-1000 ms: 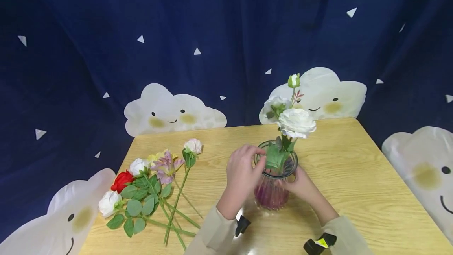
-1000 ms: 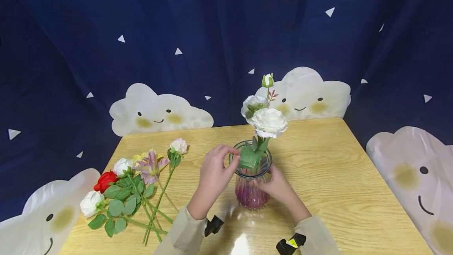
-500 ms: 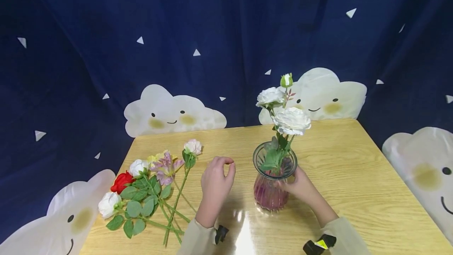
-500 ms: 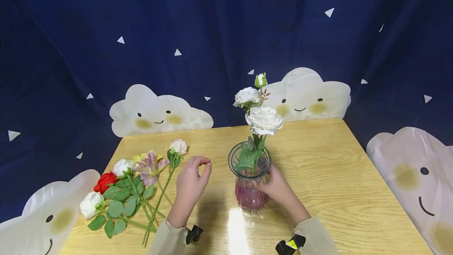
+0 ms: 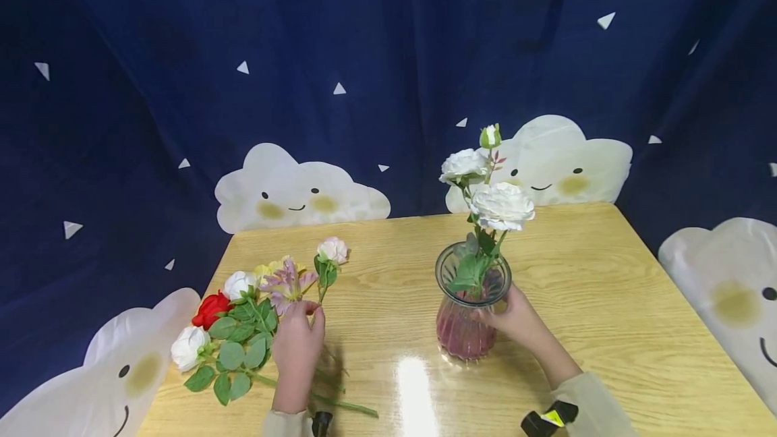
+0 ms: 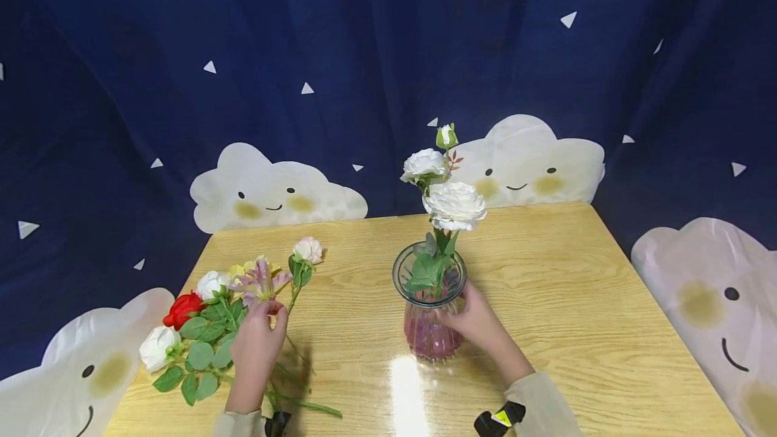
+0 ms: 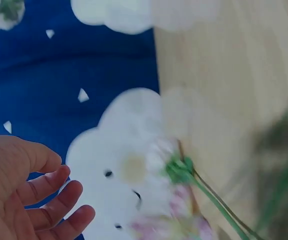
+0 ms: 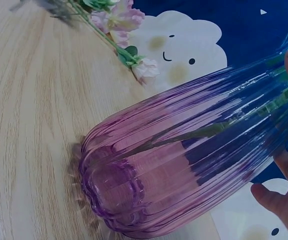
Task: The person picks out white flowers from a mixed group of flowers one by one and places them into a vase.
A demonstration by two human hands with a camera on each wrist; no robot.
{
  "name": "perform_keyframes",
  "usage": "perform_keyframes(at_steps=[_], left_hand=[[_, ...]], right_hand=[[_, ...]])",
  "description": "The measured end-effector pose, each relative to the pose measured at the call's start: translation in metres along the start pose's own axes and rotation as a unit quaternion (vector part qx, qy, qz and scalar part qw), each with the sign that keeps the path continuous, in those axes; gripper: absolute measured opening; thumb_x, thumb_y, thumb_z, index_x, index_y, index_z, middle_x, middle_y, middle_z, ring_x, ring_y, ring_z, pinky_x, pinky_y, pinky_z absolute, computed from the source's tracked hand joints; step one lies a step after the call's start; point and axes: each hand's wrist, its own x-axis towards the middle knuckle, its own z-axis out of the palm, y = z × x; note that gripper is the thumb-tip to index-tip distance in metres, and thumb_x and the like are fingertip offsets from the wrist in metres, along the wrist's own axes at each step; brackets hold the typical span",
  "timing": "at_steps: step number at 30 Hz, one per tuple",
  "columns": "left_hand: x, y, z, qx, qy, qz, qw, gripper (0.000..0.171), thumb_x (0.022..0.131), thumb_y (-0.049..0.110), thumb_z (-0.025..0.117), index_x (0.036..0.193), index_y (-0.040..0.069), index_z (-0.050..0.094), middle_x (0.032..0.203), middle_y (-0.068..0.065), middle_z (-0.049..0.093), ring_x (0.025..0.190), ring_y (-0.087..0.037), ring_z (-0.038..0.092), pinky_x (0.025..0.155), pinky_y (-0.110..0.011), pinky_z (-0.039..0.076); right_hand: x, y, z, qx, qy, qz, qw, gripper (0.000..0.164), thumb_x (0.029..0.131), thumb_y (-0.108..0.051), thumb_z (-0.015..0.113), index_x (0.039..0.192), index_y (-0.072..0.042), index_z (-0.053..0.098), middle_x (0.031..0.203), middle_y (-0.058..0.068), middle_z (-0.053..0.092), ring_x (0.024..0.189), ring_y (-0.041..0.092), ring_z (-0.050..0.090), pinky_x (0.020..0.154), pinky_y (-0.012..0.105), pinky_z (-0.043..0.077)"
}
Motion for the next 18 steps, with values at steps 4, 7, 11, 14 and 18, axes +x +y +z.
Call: perform_keyframes(at_steps=[4,7,11,14,18], left_hand=[[-0.005,-0.020,-0.001,0.015,-0.017,-0.037,0.9991,0.018,0.085,0.024,0.051,0.085,0.009,0.062,0.083,-0.008,0.062,0.060,-0.020,0.053,0.043,-0.032,0.037],[-0.008,-0.033,-0.001,0.028,-0.027,-0.058,0.9975,0.019,0.084,0.024,0.050,0.084,0.008,0.061,0.083,-0.010,0.062,0.063,-0.021,0.055,0.045,-0.034,0.040],[-0.012,-0.051,0.001,0.049,-0.044,-0.090,0.9938,0.021,0.083,0.023,0.048,0.085,0.007,0.061,0.082,-0.011,0.061,0.065,-0.024,0.056,0.047,-0.038,0.041],[-0.016,-0.062,0.001,0.059,-0.060,-0.112,0.9901,0.021,0.083,0.022,0.047,0.085,0.006,0.060,0.081,-0.012,0.060,0.065,-0.027,0.056,0.047,-0.041,0.042],[-0.021,-0.075,0.002,0.076,-0.109,-0.148,0.9800,0.024,0.084,0.023,0.045,0.088,0.002,0.057,0.085,-0.017,0.058,0.070,-0.031,0.056,0.053,-0.044,0.044]], right_hand=[[0.000,0.000,0.000,-0.004,-0.001,0.003,1.000,0.075,0.070,-0.018,0.070,0.133,-0.003,0.031,0.130,0.027,0.045,0.121,0.047,0.039,0.098,0.067,0.028],[0.000,0.000,0.000,-0.005,-0.001,0.003,1.000,0.074,0.070,-0.018,0.069,0.132,-0.003,0.031,0.130,0.027,0.045,0.121,0.046,0.039,0.098,0.066,0.028],[0.000,0.000,0.000,-0.005,-0.001,0.000,1.000,0.073,0.071,-0.018,0.069,0.132,-0.005,0.032,0.130,0.025,0.045,0.122,0.046,0.039,0.098,0.066,0.029],[0.001,-0.001,0.000,-0.003,-0.001,-0.004,1.000,0.072,0.071,-0.018,0.069,0.132,-0.005,0.033,0.129,0.025,0.046,0.121,0.045,0.040,0.098,0.066,0.029],[0.001,-0.001,0.000,0.002,-0.001,-0.010,1.000,0.071,0.071,-0.017,0.069,0.131,-0.004,0.034,0.128,0.025,0.047,0.120,0.045,0.041,0.097,0.066,0.029]])
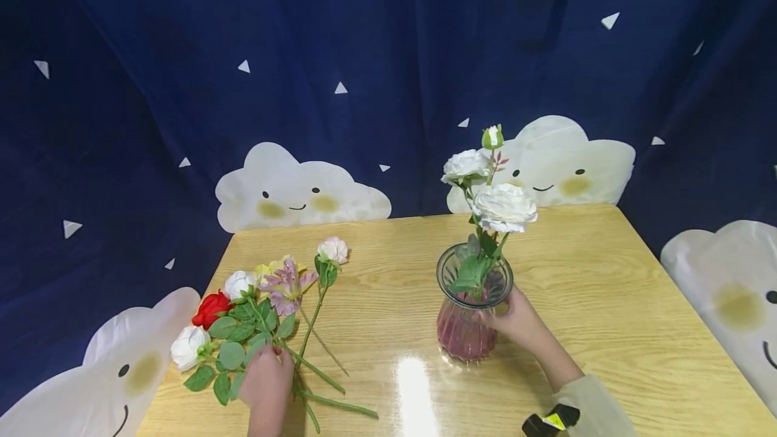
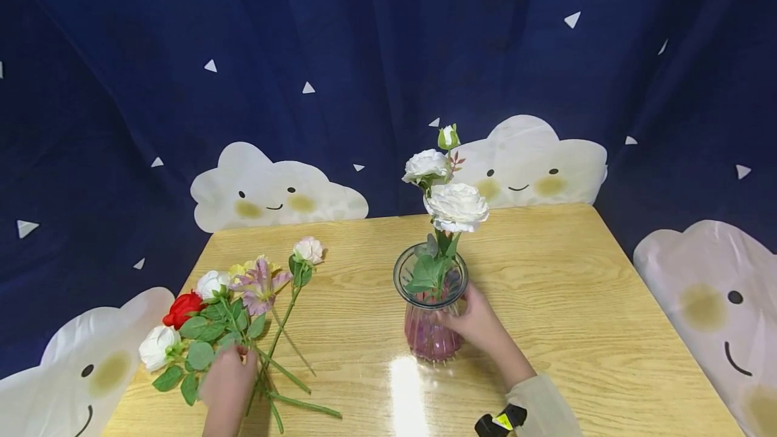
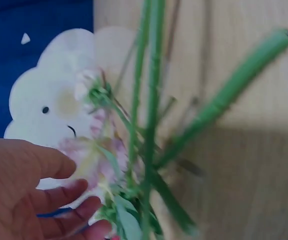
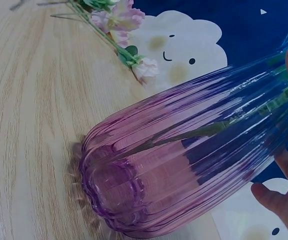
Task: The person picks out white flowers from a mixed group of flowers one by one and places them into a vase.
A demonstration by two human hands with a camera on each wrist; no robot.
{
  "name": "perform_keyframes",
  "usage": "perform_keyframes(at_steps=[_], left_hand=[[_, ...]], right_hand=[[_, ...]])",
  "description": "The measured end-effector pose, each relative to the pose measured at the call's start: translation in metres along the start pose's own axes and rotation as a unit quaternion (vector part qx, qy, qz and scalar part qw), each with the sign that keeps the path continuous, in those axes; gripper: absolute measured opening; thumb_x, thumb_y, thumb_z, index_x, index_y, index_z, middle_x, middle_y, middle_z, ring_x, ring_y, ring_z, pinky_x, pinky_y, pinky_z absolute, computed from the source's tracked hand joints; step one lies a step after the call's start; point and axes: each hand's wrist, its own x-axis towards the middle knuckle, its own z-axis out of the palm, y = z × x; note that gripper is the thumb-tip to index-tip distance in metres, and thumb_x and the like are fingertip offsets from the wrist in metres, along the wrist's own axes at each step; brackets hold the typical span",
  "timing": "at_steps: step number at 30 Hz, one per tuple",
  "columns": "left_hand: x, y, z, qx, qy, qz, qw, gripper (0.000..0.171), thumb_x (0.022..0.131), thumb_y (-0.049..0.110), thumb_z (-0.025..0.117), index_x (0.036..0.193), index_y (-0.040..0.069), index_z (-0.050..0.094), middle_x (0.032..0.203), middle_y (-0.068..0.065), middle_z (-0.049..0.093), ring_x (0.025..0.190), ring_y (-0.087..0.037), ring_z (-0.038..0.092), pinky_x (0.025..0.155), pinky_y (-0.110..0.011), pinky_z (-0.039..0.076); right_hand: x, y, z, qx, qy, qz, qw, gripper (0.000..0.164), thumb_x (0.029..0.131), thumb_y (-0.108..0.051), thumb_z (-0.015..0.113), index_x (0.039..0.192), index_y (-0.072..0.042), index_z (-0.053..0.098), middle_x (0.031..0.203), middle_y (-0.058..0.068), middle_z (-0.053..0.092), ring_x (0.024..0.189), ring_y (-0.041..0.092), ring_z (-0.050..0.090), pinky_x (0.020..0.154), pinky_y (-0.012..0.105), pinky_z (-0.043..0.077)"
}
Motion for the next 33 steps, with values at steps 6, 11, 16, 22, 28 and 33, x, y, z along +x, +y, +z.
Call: perform_keyframes(at_steps=[6,11,16,22,28,33], left_hand=[[0.000,-0.012,0.006,0.027,-0.101,-0.044,0.9935,0.037,0.086,0.028,0.043,0.095,-0.007,0.050,0.093,-0.026,0.054,0.078,-0.041,0.055,0.059,-0.052,0.046],[0.003,-0.019,0.017,0.000,-0.122,-0.046,0.9915,0.027,0.086,0.021,0.045,0.088,-0.005,0.050,0.084,-0.023,0.054,0.073,-0.035,0.055,0.057,-0.046,0.046],[-0.001,-0.020,0.031,-0.025,-0.022,-0.038,0.9987,0.024,0.084,0.010,0.047,0.090,-0.013,0.044,0.090,-0.035,0.043,0.068,-0.038,0.050,0.050,-0.043,0.048],[-0.010,-0.028,0.038,-0.049,0.030,-0.126,0.9904,0.038,0.085,0.016,0.041,0.093,-0.020,0.032,0.078,-0.033,0.042,0.053,-0.037,0.048,0.045,-0.047,0.044],[-0.007,-0.041,0.031,-0.060,-0.050,-0.148,0.9859,0.042,0.085,0.023,0.041,0.084,-0.019,0.040,0.065,-0.026,0.050,0.058,-0.038,0.052,0.053,-0.047,0.045],[-0.006,-0.051,0.019,-0.084,-0.113,-0.133,0.9810,0.040,0.085,0.025,0.043,0.050,0.006,0.049,0.050,-0.008,0.050,0.051,-0.023,0.048,0.053,-0.038,0.043]], right_hand=[[0.000,0.000,-0.001,0.000,-0.002,0.002,1.000,0.070,0.072,-0.019,0.069,0.131,-0.005,0.034,0.129,0.024,0.047,0.121,0.044,0.040,0.097,0.066,0.029],[-0.001,0.001,0.000,-0.001,0.003,0.006,1.000,0.072,0.071,-0.018,0.069,0.132,-0.004,0.033,0.129,0.025,0.046,0.120,0.045,0.040,0.097,0.066,0.029],[-0.001,0.002,0.000,-0.005,0.008,0.005,1.000,0.075,0.070,-0.016,0.070,0.132,-0.002,0.032,0.129,0.027,0.046,0.119,0.046,0.041,0.096,0.067,0.030],[-0.001,0.003,0.001,-0.003,0.013,-0.002,1.000,0.073,0.069,-0.016,0.070,0.131,-0.002,0.034,0.126,0.026,0.048,0.116,0.045,0.044,0.095,0.066,0.032],[-0.002,0.003,0.001,0.000,0.013,0.002,1.000,0.070,0.071,-0.016,0.069,0.130,-0.002,0.035,0.125,0.026,0.049,0.116,0.045,0.044,0.095,0.066,0.033],[-0.001,0.004,0.001,0.000,0.010,0.005,1.000,0.070,0.071,-0.017,0.069,0.130,-0.002,0.034,0.126,0.026,0.048,0.116,0.045,0.044,0.095,0.066,0.032]])
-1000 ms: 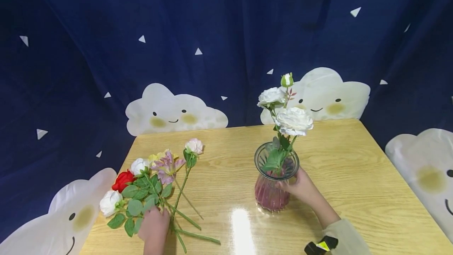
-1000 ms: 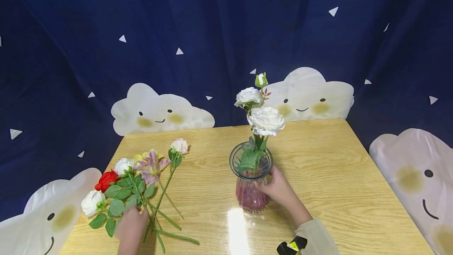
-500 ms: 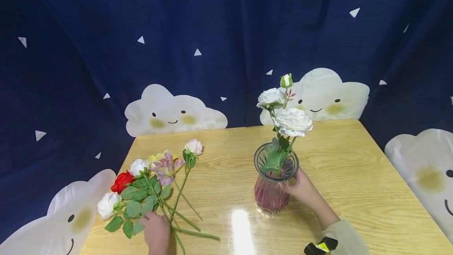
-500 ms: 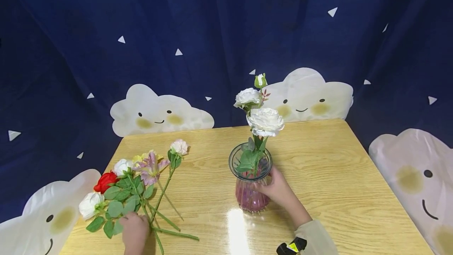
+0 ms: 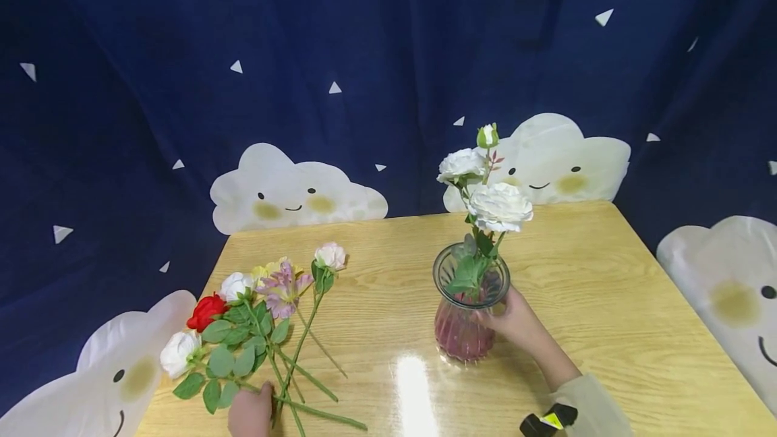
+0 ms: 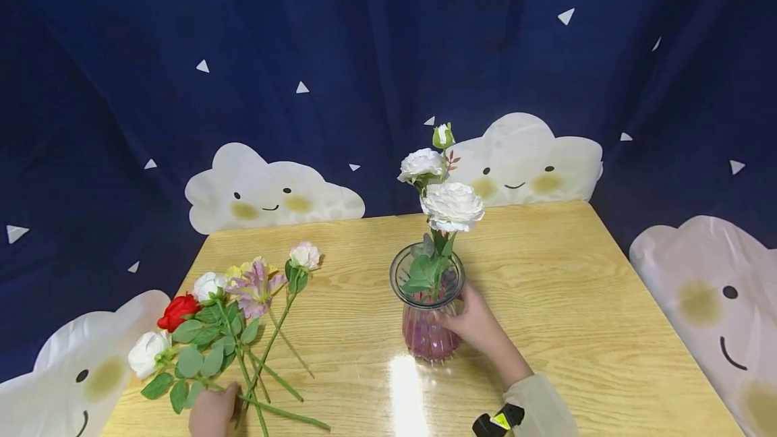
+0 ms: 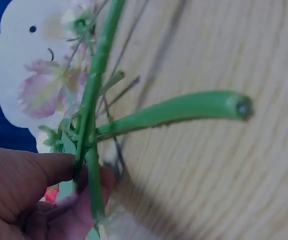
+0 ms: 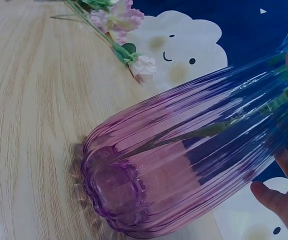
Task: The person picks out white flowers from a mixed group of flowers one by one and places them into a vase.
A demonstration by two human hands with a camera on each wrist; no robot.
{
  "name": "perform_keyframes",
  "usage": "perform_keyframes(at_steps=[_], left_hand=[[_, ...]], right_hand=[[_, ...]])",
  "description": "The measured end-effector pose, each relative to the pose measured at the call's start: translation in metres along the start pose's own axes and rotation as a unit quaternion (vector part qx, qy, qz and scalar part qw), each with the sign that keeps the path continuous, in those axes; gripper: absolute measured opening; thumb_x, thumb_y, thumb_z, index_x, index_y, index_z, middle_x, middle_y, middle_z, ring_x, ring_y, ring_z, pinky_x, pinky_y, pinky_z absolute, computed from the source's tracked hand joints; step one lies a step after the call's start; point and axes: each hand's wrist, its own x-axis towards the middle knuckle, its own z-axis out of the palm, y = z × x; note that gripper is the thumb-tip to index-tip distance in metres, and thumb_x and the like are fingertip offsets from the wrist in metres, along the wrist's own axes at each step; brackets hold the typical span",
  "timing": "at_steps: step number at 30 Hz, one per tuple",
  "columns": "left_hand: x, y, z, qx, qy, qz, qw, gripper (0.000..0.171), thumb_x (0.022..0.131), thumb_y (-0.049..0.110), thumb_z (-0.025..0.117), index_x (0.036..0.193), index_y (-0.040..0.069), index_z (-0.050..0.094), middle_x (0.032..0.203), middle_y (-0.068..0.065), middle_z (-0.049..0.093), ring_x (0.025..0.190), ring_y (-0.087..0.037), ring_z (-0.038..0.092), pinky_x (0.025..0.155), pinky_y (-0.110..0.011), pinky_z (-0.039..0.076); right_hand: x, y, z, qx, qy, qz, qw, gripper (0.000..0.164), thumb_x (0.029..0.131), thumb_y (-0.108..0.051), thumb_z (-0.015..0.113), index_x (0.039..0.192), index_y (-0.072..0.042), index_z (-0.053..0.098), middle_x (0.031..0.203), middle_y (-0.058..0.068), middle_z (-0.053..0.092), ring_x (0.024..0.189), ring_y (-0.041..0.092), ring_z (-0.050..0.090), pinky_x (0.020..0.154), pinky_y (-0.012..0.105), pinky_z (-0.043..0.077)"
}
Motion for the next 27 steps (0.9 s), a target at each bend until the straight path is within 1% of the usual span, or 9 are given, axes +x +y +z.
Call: perform_keyframes(at_steps=[2,4,5,8,12,14,17,21,27], left_hand=[[-0.002,-0.001,-0.004,-0.026,-0.013,-0.005,0.9996,0.041,0.086,0.024,0.043,0.048,0.010,0.049,0.045,0.000,0.049,0.049,-0.019,0.048,0.054,-0.035,0.042],[-0.004,-0.001,-0.008,-0.053,0.004,-0.005,0.9986,0.036,0.087,0.022,0.044,0.056,0.005,0.052,0.044,0.003,0.050,0.049,-0.017,0.049,0.055,-0.034,0.041],[-0.005,0.000,-0.011,-0.066,0.016,-0.002,0.9977,0.032,0.087,0.021,0.044,0.063,0.002,0.054,0.046,0.003,0.052,0.049,-0.017,0.050,0.056,-0.034,0.041],[-0.009,0.008,-0.016,-0.106,0.082,0.014,0.9909,0.027,0.086,0.020,0.048,0.079,-0.006,0.053,0.049,0.003,0.055,0.049,-0.014,0.051,0.056,-0.033,0.040],[-0.013,0.027,-0.026,-0.132,0.154,0.053,0.9778,0.028,0.085,0.019,0.052,0.089,-0.009,0.056,0.053,-0.001,0.058,0.047,-0.011,0.049,0.054,-0.031,0.038],[-0.014,0.040,-0.031,-0.140,0.178,0.073,0.9713,0.029,0.084,0.018,0.053,0.092,-0.009,0.058,0.058,-0.007,0.061,0.047,-0.010,0.049,0.055,-0.031,0.039],[-0.016,0.058,-0.038,-0.147,0.199,0.099,0.9639,0.030,0.083,0.018,0.055,0.096,-0.009,0.059,0.070,-0.016,0.065,0.048,-0.008,0.051,0.059,-0.033,0.042],[-0.018,0.080,-0.043,-0.155,0.207,0.126,0.9578,0.032,0.083,0.021,0.056,0.099,-0.007,0.060,0.084,-0.021,0.066,0.053,-0.008,0.052,0.064,-0.037,0.045],[-0.024,0.106,-0.048,-0.171,0.223,0.171,0.9445,0.027,0.083,0.022,0.058,0.096,-0.002,0.061,0.083,-0.018,0.066,0.055,-0.006,0.050,0.053,-0.026,0.041]], right_hand=[[0.001,0.000,0.000,0.001,-0.002,-0.002,1.000,0.071,0.071,-0.017,0.068,0.131,-0.002,0.033,0.127,0.027,0.047,0.117,0.046,0.043,0.095,0.066,0.032],[0.001,-0.001,0.000,0.001,-0.003,-0.003,1.000,0.072,0.071,-0.017,0.069,0.132,-0.003,0.033,0.128,0.027,0.047,0.117,0.046,0.043,0.095,0.066,0.032],[0.001,-0.001,0.000,0.000,-0.004,-0.003,1.000,0.073,0.070,-0.017,0.069,0.132,-0.003,0.032,0.128,0.026,0.047,0.117,0.046,0.043,0.095,0.066,0.032],[0.001,-0.001,-0.001,0.002,-0.005,-0.007,1.000,0.074,0.070,-0.016,0.069,0.132,-0.003,0.032,0.127,0.026,0.048,0.117,0.045,0.044,0.095,0.066,0.032],[0.002,0.000,-0.001,0.005,-0.003,-0.011,1.000,0.073,0.069,-0.014,0.070,0.131,-0.002,0.033,0.126,0.026,0.049,0.116,0.045,0.044,0.096,0.066,0.030],[0.003,0.000,-0.001,0.006,-0.002,-0.013,1.000,0.073,0.069,-0.014,0.070,0.131,-0.002,0.034,0.125,0.026,0.049,0.117,0.045,0.044,0.096,0.066,0.030],[0.003,-0.001,-0.001,0.003,-0.006,-0.010,1.000,0.075,0.069,-0.015,0.070,0.133,-0.002,0.031,0.128,0.027,0.047,0.118,0.045,0.042,0.096,0.066,0.030],[0.002,-0.002,-0.001,-0.001,-0.008,-0.003,1.000,0.077,0.070,-0.016,0.070,0.134,-0.003,0.029,0.131,0.027,0.044,0.119,0.046,0.041,0.096,0.066,0.031],[0.000,-0.004,-0.002,0.003,-0.010,0.005,1.000,0.076,0.071,-0.017,0.069,0.134,-0.003,0.029,0.131,0.026,0.044,0.120,0.046,0.041,0.097,0.066,0.030]])
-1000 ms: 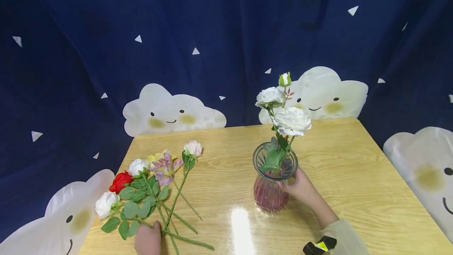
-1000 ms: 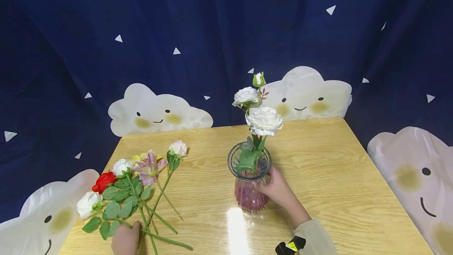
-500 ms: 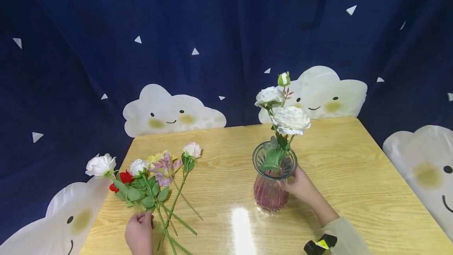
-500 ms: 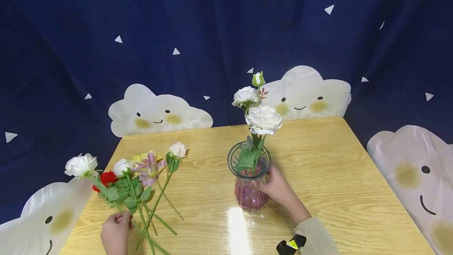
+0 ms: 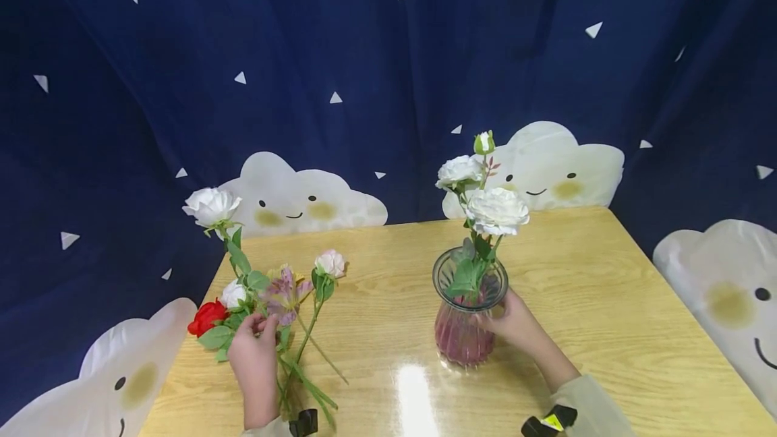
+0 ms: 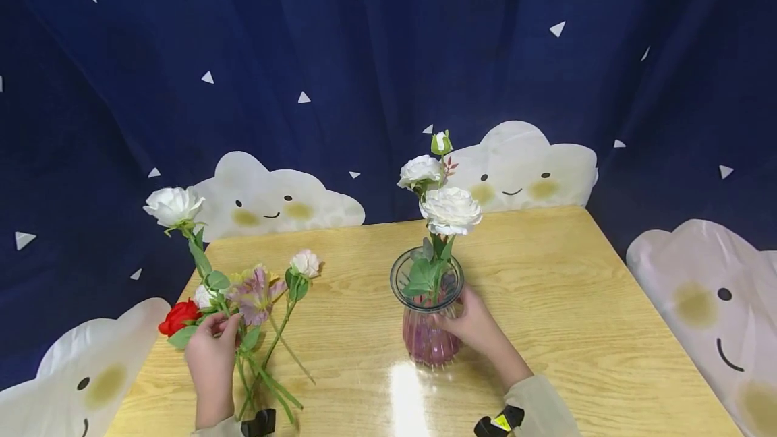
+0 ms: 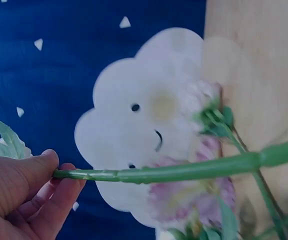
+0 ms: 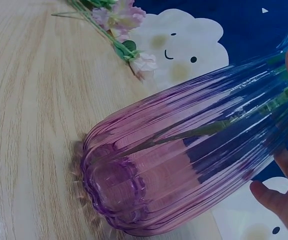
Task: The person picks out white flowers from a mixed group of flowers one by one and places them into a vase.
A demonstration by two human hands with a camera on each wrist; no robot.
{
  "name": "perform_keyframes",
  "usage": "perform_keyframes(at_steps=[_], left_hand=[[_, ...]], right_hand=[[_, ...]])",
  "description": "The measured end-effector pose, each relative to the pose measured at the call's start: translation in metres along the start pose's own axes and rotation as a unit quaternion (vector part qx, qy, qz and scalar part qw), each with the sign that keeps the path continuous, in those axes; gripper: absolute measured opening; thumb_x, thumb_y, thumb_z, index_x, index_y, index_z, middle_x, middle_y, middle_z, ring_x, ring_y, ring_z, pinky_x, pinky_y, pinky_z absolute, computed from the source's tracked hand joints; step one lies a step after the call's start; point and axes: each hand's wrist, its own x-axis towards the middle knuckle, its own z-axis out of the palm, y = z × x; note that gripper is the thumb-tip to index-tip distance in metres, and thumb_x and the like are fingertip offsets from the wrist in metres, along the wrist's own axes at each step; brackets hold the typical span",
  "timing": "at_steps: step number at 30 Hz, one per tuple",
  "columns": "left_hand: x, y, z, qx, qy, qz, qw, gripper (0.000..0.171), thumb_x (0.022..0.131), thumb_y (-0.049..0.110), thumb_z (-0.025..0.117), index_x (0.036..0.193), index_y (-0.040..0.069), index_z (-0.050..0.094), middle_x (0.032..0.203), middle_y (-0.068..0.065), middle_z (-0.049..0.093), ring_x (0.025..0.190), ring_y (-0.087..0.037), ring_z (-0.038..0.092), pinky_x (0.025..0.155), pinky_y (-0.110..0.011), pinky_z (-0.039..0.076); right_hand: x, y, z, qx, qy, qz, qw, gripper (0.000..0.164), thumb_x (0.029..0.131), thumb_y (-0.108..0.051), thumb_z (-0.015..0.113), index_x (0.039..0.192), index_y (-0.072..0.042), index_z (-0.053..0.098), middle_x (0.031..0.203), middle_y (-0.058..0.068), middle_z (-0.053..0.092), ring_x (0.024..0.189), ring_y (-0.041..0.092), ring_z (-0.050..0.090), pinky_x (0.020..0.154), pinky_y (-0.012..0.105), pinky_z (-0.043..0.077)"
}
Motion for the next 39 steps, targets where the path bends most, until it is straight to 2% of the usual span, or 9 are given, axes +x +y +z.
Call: perform_keyframes(at_steps=[4,10,15,22,27,33,39], left_hand=[[0.001,0.016,0.004,-0.019,0.018,0.037,0.9990,0.023,0.082,0.020,0.059,0.093,0.000,0.063,0.081,-0.017,0.067,0.057,-0.012,0.057,0.049,-0.024,0.042],[0.002,0.043,0.006,-0.043,0.018,0.069,0.9965,0.024,0.084,0.023,0.057,0.094,0.002,0.063,0.083,-0.016,0.067,0.073,-0.026,0.063,0.060,-0.038,0.051],[0.006,0.068,0.008,-0.071,0.017,0.095,0.9929,0.024,0.083,0.024,0.058,0.095,0.004,0.064,0.083,-0.015,0.068,0.073,-0.024,0.063,0.065,-0.041,0.052],[0.002,0.105,0.015,-0.119,0.002,0.137,0.9835,0.025,0.081,0.027,0.061,0.095,0.007,0.064,0.082,-0.012,0.068,0.071,-0.021,0.063,0.061,-0.038,0.052],[-0.007,0.132,0.024,-0.163,-0.011,0.192,0.9677,0.022,0.081,0.026,0.061,0.092,0.007,0.064,0.079,-0.011,0.068,0.068,-0.019,0.063,0.060,-0.036,0.053],[-0.023,0.161,0.036,-0.211,-0.030,0.253,0.9438,0.021,0.082,0.026,0.059,0.089,0.007,0.064,0.077,-0.009,0.067,0.066,-0.015,0.062,0.061,-0.031,0.054],[-0.033,0.187,0.036,-0.252,0.006,0.322,0.9125,0.023,0.084,0.027,0.057,0.089,0.006,0.065,0.071,-0.008,0.065,0.062,-0.012,0.059,0.056,-0.027,0.052]], right_hand=[[0.000,0.001,0.000,-0.002,0.000,0.000,1.000,0.076,0.071,-0.017,0.069,0.134,-0.003,0.029,0.130,0.026,0.045,0.119,0.045,0.042,0.097,0.065,0.031],[0.000,0.001,0.001,-0.006,0.002,0.001,1.000,0.075,0.071,-0.018,0.069,0.133,-0.003,0.031,0.130,0.026,0.045,0.119,0.045,0.041,0.097,0.065,0.031],[-0.001,0.001,0.002,-0.004,0.001,0.000,1.000,0.074,0.071,-0.017,0.069,0.133,-0.003,0.031,0.130,0.026,0.045,0.119,0.045,0.041,0.097,0.065,0.031],[-0.001,0.001,0.001,0.002,-0.003,-0.004,1.000,0.073,0.072,-0.017,0.068,0.134,-0.005,0.031,0.131,0.024,0.045,0.120,0.045,0.041,0.097,0.066,0.031],[0.000,0.002,0.002,0.001,-0.004,-0.007,1.000,0.074,0.072,-0.016,0.068,0.134,-0.005,0.030,0.131,0.025,0.045,0.120,0.045,0.041,0.097,0.065,0.032],[-0.001,0.004,0.003,-0.001,0.004,-0.006,1.000,0.072,0.071,-0.016,0.069,0.131,-0.001,0.033,0.127,0.027,0.047,0.118,0.045,0.043,0.096,0.064,0.033],[-0.001,0.002,0.002,0.003,0.000,-0.015,1.000,0.071,0.072,-0.016,0.068,0.132,-0.004,0.033,0.128,0.025,0.048,0.118,0.044,0.043,0.096,0.064,0.033]])
